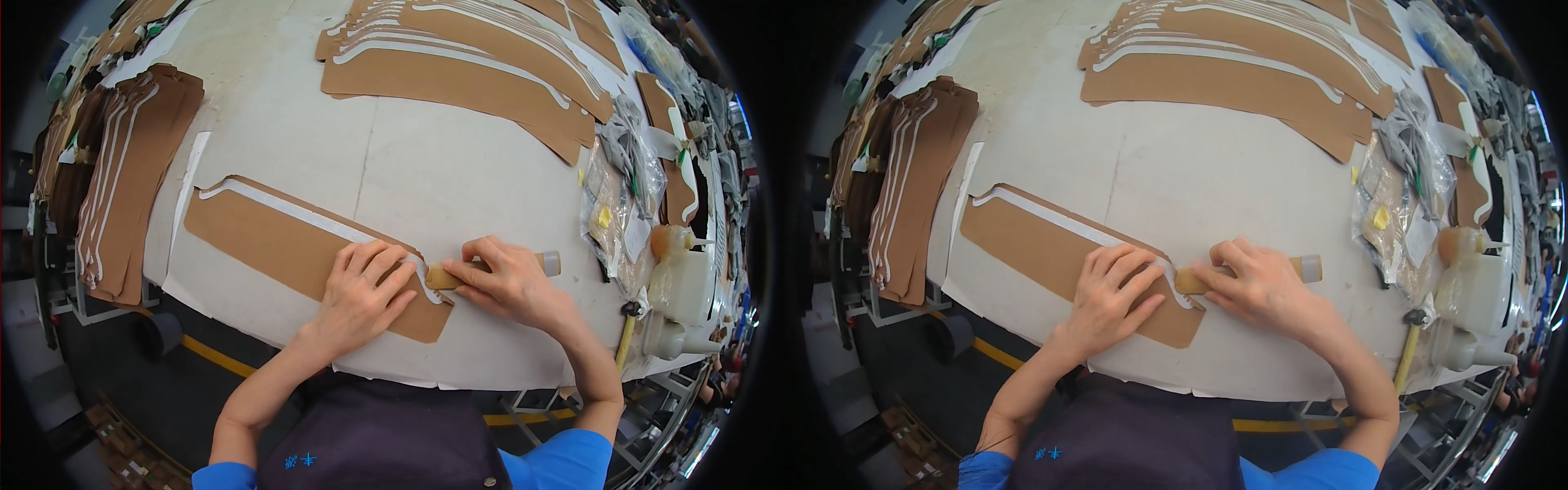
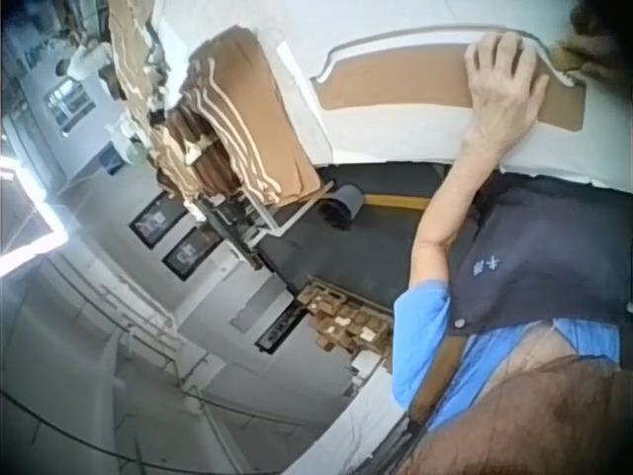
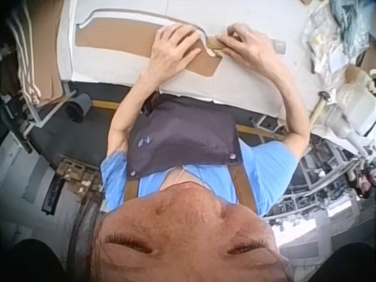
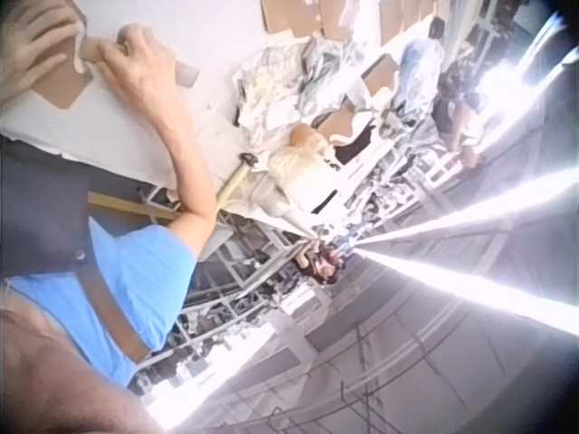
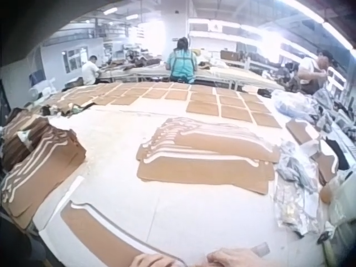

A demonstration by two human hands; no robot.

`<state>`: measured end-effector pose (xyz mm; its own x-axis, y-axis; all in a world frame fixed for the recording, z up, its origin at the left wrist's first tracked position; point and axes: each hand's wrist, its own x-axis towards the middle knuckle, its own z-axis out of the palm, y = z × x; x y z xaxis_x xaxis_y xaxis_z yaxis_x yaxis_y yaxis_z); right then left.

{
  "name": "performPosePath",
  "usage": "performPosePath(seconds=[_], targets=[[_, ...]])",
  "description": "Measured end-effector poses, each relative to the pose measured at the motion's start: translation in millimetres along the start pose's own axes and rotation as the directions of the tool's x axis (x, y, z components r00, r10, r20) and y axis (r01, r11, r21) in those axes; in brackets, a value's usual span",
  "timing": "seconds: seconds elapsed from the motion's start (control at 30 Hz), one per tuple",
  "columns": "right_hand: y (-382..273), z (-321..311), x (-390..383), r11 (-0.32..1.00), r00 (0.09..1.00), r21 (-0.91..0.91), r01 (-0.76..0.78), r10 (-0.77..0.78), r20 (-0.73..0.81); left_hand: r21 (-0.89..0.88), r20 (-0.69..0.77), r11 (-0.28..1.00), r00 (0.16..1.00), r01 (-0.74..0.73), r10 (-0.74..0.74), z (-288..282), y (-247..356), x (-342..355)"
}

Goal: Folding and pressing the edges of leather strips using an adhesive backing and a hand tool.

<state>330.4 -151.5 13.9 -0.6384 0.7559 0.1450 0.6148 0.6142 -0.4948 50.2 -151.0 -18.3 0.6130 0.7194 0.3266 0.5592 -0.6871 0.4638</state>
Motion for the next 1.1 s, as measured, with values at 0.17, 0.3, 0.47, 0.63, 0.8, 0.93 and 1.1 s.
performPosePath(seconds=[0.17, 0.3, 0.47, 0.63, 0.8, 0.93, 1.1], targets=[[-15.7, 4.6, -8.4, 0.996, 0.997, -0.051, 0.073, -0.072, 0.017, -0.027, 0.010, 1.000, 1.000, -0.004, 0.005, -1.6, 5.4, -14.7], [-20.5, 6.0, -1.4, 0.993, 0.999, -0.108, 0.053, -0.054, -0.001, -0.027, 0.015, 1.000, 1.000, -0.005, 0.005, -1.2, 5.6, -18.2], [-18.4, 12.0, 0.2, 0.983, 0.992, -0.151, 0.105, -0.114, -0.052, -0.031, 0.017, 1.000, 1.000, 0.002, -0.002, 0.6, 5.3, -19.0], [-28.8, 14.2, -7.6, 0.978, 0.993, -0.185, 0.097, -0.107, -0.048, -0.042, 0.011, 0.999, 1.000, -0.003, 0.004, 1.6, 5.8, -22.5], [-29.0, 17.6, -3.1, 0.976, 0.990, -0.199, 0.085, -0.104, -0.090, -0.025, 0.010, 1.000, 1.000, 0.008, -0.008, 0.5, 8.4, -22.3], [-24.0, 17.5, 1.4, 0.973, 0.988, -0.208, 0.103, -0.125, -0.095, -0.020, 0.011, 1.000, 1.000, 0.009, -0.009, 2.1, 8.0, -22.5], [-19.4, 15.2, 6.5, 0.974, 0.985, -0.188, 0.131, -0.149, -0.086, -0.003, 0.007, 1.000, 1.000, 0.016, -0.016, 3.2, 8.8, -24.9]])
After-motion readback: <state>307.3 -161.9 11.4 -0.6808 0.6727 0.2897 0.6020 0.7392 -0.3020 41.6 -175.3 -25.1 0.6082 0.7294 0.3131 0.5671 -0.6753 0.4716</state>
